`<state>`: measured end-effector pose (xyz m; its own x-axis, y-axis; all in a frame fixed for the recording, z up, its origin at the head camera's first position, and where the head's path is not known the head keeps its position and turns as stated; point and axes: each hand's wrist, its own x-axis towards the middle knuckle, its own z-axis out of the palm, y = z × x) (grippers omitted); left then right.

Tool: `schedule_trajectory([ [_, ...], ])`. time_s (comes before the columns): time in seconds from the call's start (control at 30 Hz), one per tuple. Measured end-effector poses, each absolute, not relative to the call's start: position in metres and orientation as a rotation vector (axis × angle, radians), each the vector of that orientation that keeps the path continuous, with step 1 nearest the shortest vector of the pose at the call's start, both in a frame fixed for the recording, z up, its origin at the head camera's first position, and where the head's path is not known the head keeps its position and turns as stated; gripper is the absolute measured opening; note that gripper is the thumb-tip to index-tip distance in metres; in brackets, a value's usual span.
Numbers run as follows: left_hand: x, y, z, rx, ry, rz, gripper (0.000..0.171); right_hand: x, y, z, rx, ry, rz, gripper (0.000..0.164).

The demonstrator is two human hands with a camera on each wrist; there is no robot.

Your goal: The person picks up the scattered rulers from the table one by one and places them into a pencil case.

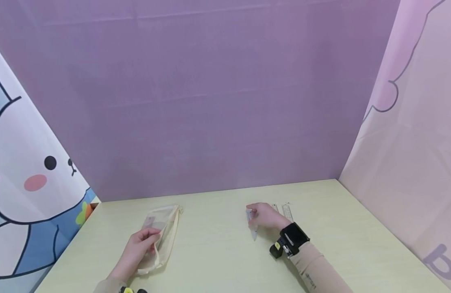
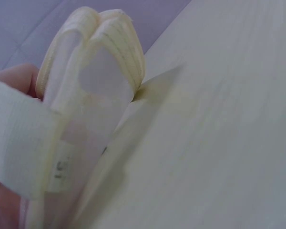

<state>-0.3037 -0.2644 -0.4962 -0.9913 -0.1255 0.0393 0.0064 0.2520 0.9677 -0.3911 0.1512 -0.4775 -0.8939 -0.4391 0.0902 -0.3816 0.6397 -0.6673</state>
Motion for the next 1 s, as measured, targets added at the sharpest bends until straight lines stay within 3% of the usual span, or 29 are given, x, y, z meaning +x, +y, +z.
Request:
schedule_trajectory([
  [0.67, -0.305, -0.267, -0.500, 0.113, -2.406, -1.852, 0.024, -0.399, 0.158, -0.481, -0.493, 2.761, -1.373, 0.022],
  [1.0, -0.306, -0.268, -0.500, 0.106, -2.421, -1.838, 0.024, -0.400, 0.163, -0.482, -0.358, 2.573, -1.606, 0.022],
])
